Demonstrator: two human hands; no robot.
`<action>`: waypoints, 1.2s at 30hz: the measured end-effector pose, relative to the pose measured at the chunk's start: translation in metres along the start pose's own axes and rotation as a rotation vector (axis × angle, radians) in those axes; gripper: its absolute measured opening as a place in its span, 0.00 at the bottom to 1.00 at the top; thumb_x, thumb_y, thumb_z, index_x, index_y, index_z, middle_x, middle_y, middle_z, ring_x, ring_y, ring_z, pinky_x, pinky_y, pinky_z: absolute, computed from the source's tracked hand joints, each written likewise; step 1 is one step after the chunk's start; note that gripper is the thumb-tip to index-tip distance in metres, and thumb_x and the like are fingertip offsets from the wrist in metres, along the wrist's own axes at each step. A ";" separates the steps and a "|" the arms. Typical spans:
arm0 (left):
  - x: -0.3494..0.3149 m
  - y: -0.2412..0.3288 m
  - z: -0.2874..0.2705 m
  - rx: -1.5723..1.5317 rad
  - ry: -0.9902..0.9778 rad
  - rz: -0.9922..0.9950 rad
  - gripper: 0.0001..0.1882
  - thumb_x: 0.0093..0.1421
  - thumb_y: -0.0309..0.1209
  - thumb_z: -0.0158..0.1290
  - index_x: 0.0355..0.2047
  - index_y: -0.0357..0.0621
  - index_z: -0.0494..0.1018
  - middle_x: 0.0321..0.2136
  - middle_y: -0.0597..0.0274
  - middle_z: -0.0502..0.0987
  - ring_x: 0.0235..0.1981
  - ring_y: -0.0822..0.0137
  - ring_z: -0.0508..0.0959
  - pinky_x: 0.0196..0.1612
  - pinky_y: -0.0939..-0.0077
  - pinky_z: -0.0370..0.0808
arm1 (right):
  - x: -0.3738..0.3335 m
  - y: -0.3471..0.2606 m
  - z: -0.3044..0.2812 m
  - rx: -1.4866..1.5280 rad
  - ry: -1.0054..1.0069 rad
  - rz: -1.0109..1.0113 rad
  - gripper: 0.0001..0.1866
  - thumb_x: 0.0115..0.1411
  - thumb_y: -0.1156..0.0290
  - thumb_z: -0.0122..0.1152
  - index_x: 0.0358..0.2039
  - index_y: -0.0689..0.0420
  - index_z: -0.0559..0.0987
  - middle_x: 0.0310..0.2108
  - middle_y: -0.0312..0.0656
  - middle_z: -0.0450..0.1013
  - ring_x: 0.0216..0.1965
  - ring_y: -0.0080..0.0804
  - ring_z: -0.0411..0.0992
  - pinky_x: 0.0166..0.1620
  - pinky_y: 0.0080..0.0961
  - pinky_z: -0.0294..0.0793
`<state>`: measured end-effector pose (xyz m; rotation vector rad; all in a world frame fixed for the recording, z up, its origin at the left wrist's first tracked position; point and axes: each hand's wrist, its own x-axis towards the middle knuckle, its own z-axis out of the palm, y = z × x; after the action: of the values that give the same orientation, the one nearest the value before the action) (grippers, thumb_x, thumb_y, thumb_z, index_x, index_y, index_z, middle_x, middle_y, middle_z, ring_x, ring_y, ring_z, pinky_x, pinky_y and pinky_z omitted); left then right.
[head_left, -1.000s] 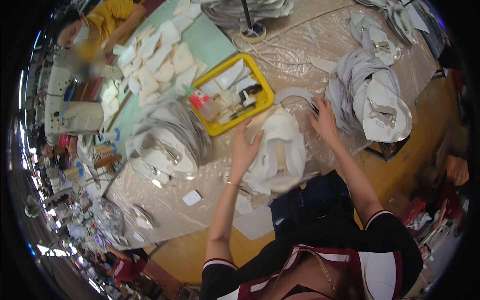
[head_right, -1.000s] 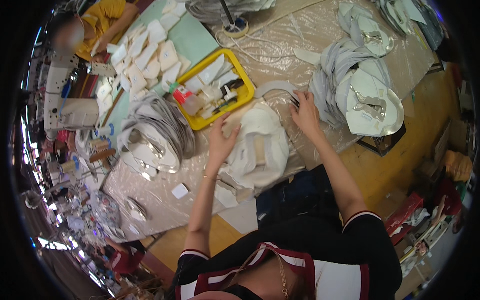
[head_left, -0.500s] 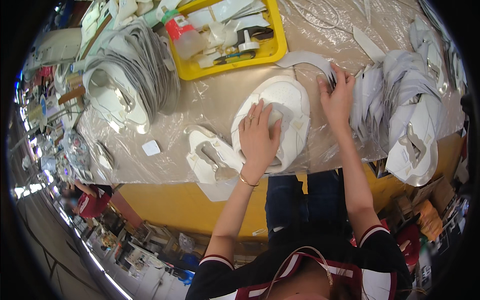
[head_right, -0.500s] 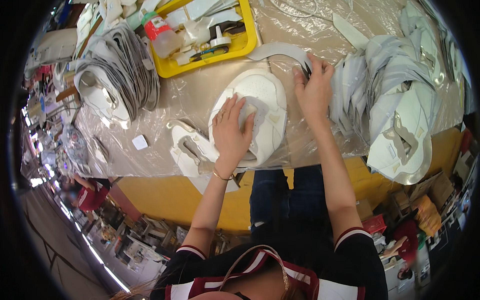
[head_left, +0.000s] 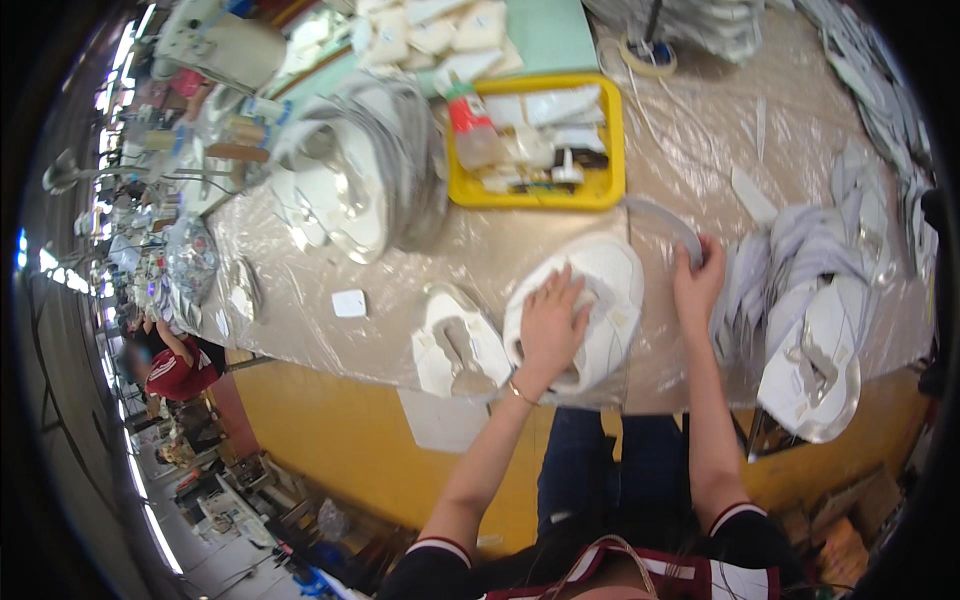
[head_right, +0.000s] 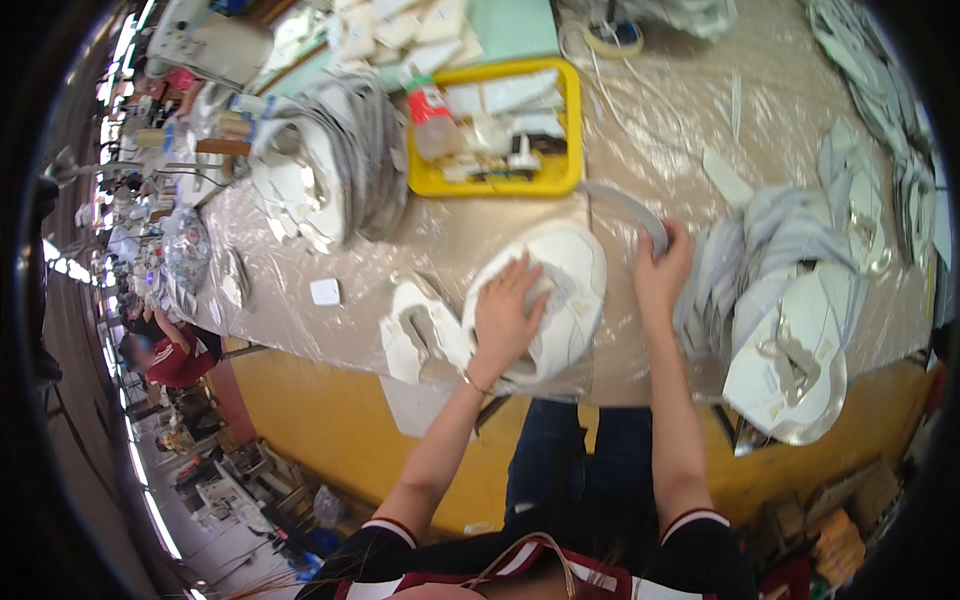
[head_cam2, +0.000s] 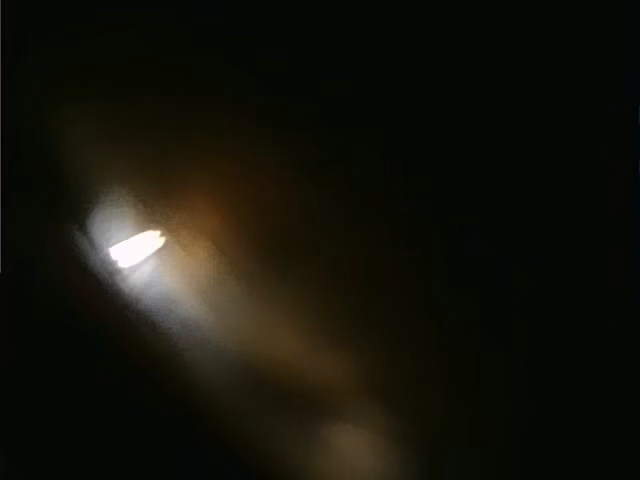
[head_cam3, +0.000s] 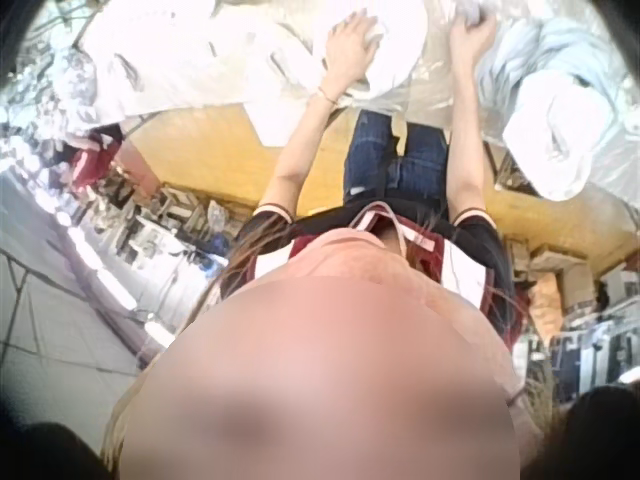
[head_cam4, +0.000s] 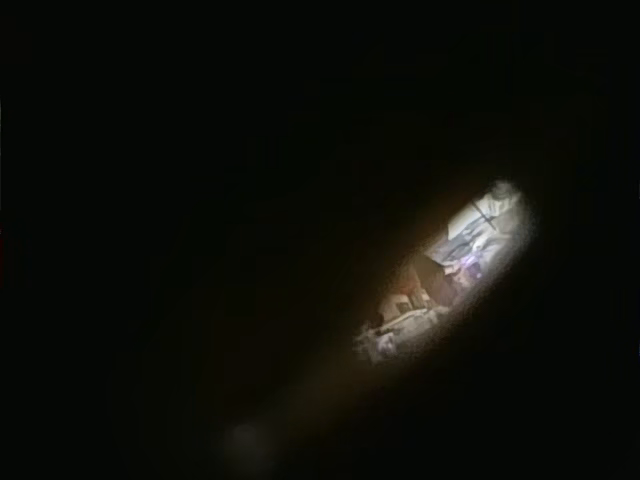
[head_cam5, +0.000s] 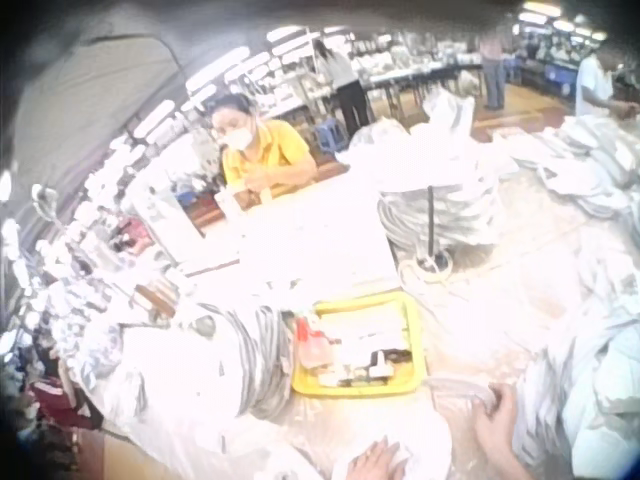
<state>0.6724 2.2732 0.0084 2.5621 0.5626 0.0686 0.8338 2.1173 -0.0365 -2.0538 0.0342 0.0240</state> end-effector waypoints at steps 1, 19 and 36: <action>0.001 0.004 -0.004 -0.025 0.003 -0.011 0.18 0.58 0.34 0.57 0.48 0.45 0.76 0.56 0.53 0.72 0.58 0.53 0.70 0.57 0.61 0.65 | -0.001 -0.004 0.002 0.128 0.028 0.120 0.21 0.55 0.72 0.63 0.50 0.61 0.72 0.42 0.51 0.69 0.44 0.46 0.69 0.49 0.37 0.68; -0.024 0.076 -0.340 -1.439 0.468 0.926 0.10 0.63 0.34 0.52 0.43 0.48 0.75 0.47 0.60 0.77 0.52 0.68 0.74 0.54 0.63 0.65 | 0.081 -0.105 0.072 -0.692 -0.165 -0.821 0.40 0.49 0.78 0.59 0.65 0.53 0.60 0.65 0.59 0.52 0.64 0.56 0.55 0.62 0.44 0.58; -0.082 0.067 -0.289 -1.530 0.885 0.767 0.16 0.68 0.47 0.43 0.39 0.53 0.75 0.39 0.63 0.78 0.38 0.67 0.78 0.46 0.67 0.68 | 0.096 -0.216 0.226 -0.811 -0.531 -1.704 0.15 0.54 0.69 0.58 0.44 0.51 0.72 0.50 0.39 0.70 0.56 0.39 0.66 0.54 0.44 0.67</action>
<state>0.5788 2.3236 0.2969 0.9677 -0.2482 1.3254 0.9370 2.4159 0.0463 -2.0745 -2.2852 -0.5341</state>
